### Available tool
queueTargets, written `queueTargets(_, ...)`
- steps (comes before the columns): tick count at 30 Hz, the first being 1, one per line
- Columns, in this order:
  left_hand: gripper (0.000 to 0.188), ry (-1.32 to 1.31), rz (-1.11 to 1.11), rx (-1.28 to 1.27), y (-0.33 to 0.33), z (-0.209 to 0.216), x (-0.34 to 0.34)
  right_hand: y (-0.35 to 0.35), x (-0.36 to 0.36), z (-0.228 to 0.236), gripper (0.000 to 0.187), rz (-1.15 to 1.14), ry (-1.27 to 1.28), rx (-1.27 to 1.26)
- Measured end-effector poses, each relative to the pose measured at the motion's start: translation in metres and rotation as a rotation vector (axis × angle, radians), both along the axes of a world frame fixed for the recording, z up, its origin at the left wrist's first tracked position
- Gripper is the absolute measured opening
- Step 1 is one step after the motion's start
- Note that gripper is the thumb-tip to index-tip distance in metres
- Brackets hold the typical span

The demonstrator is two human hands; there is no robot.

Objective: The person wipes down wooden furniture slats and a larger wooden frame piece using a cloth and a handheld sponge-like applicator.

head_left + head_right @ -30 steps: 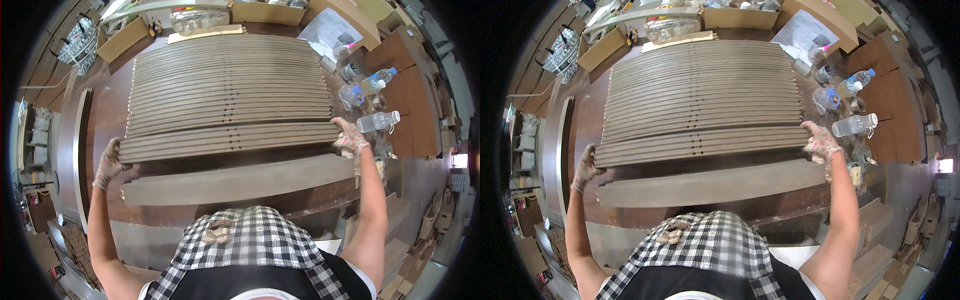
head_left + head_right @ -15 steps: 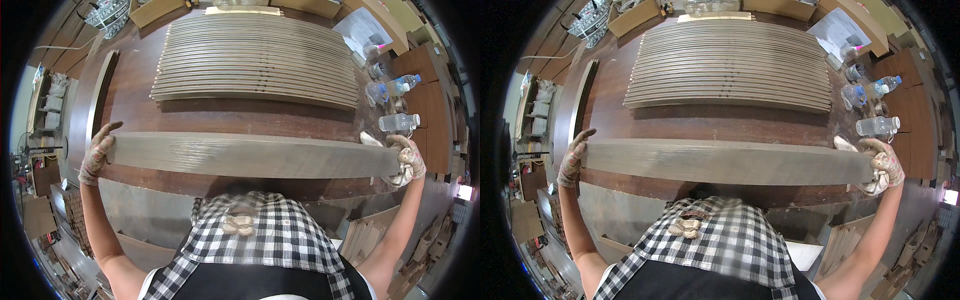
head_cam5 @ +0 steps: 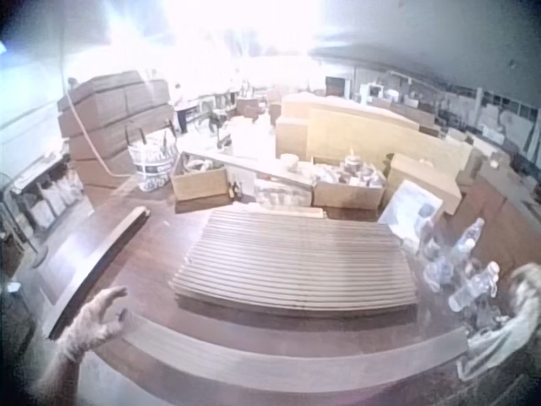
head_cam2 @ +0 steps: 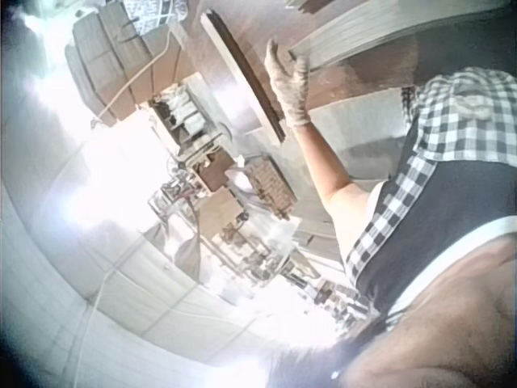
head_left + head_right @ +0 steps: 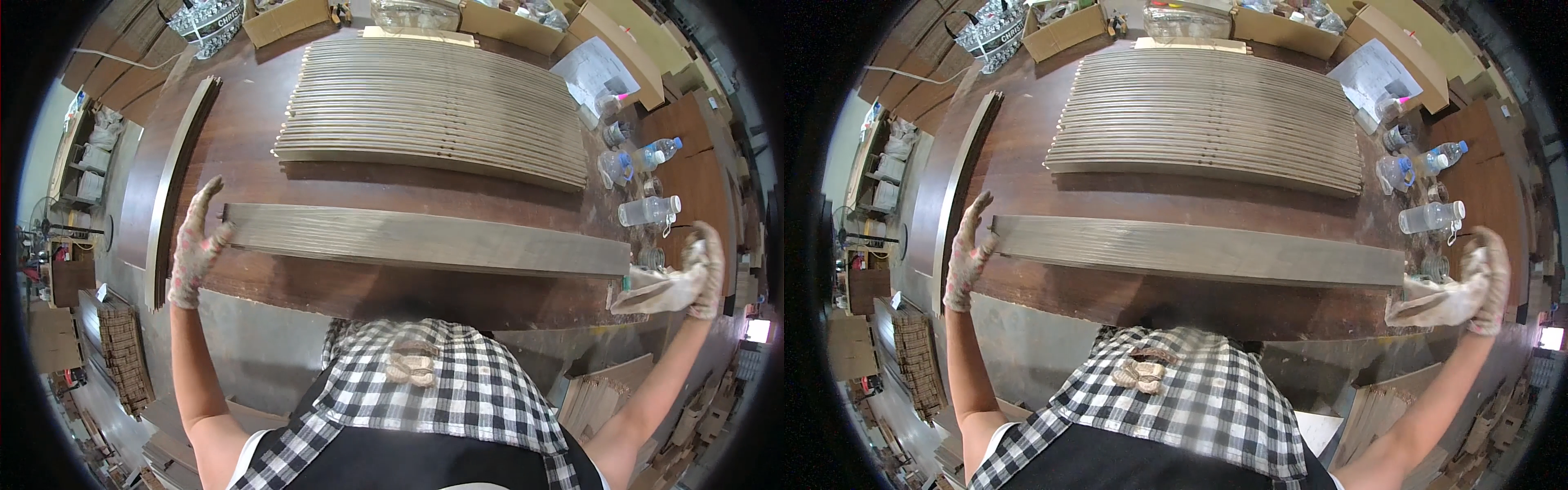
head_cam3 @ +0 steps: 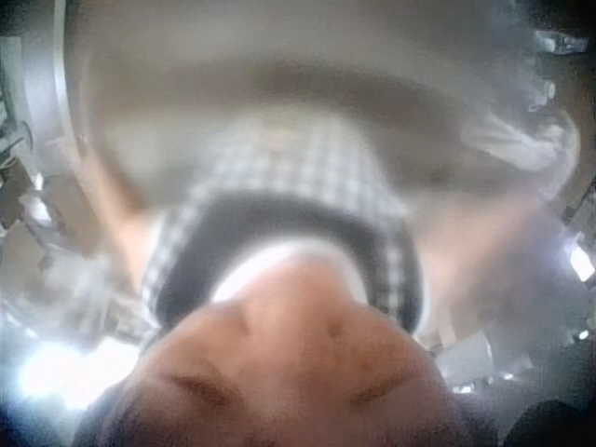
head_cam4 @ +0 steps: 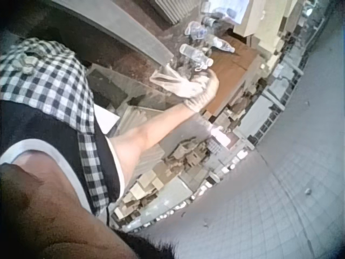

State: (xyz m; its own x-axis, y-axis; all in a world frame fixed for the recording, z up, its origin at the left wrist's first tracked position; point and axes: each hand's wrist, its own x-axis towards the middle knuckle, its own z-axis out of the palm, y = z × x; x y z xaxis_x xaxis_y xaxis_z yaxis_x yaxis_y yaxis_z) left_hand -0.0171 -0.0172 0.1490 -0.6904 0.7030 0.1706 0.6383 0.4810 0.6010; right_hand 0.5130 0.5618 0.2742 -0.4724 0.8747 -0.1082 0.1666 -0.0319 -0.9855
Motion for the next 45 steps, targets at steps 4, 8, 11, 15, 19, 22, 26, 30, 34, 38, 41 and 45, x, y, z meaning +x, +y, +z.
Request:
queueTargets(4, 0.088, 0.451, -0.208, -0.105, 0.062, 0.025, 0.058, -0.099, -0.082, 0.026, 0.032, -0.276, 0.382, 0.238)
queueTargets(8, 0.084, 0.452, -0.362, -0.109, 0.1, 0.014, 0.099, -0.175, -0.164, -0.036, 0.031, -0.094, -0.145, 0.618)
queueTargets(11, 0.074, 0.43, -0.353, -0.032, 0.106, -0.01, 0.099, -0.196, -0.177, -0.123, 0.03, 0.329, -0.537, 1.0)
queueTargets(15, 0.064, 0.426, -0.366, 0.072, 0.109, -0.008, 0.101, -0.249, -0.215, -0.134, 0.044, 0.269, -0.44, 1.111)
queueTargets(19, 0.061, 0.411, -0.394, 0.101, 0.106, -0.01, 0.098, -0.313, -0.281, -0.111, 0.042, 0.576, -0.4, 1.239)
queueTargets(22, 0.052, 0.398, -0.408, 0.11, 0.099, -0.009, 0.096, -0.289, -0.261, -0.122, 0.046, 0.531, -0.316, 1.048)
queueTargets(26, 0.052, 0.364, -0.414, 0.198, 0.102, -0.011, 0.097, -0.217, -0.174, -0.122, 0.034, 0.068, -0.608, 0.939)
queueTargets(30, 0.057, 0.231, -0.417, 0.323, 0.093, 0.001, 0.097, -0.259, -0.219, -0.074, 0.039, -0.088, 0.123, 0.593)
queueTargets(34, 0.052, 0.232, -0.486, 0.504, 0.095, 0.008, 0.103, -0.327, -0.277, -0.099, 0.054, 0.271, -0.256, 0.825)
queueTargets(38, 0.035, 0.353, -0.416, 0.291, 0.097, -0.024, 0.094, -0.33, -0.298, -0.143, 0.049, 0.409, -0.405, 1.275)
queueTargets(41, 0.025, 0.307, -0.452, 0.267, 0.098, -0.014, 0.1, -0.275, -0.23, -0.144, 0.044, 0.263, -0.544, 1.371)
queueTargets(45, 0.021, 0.36, -0.416, 0.257, 0.101, -0.012, 0.105, -0.154, -0.107, -0.159, 0.037, 0.003, -0.657, 1.11)
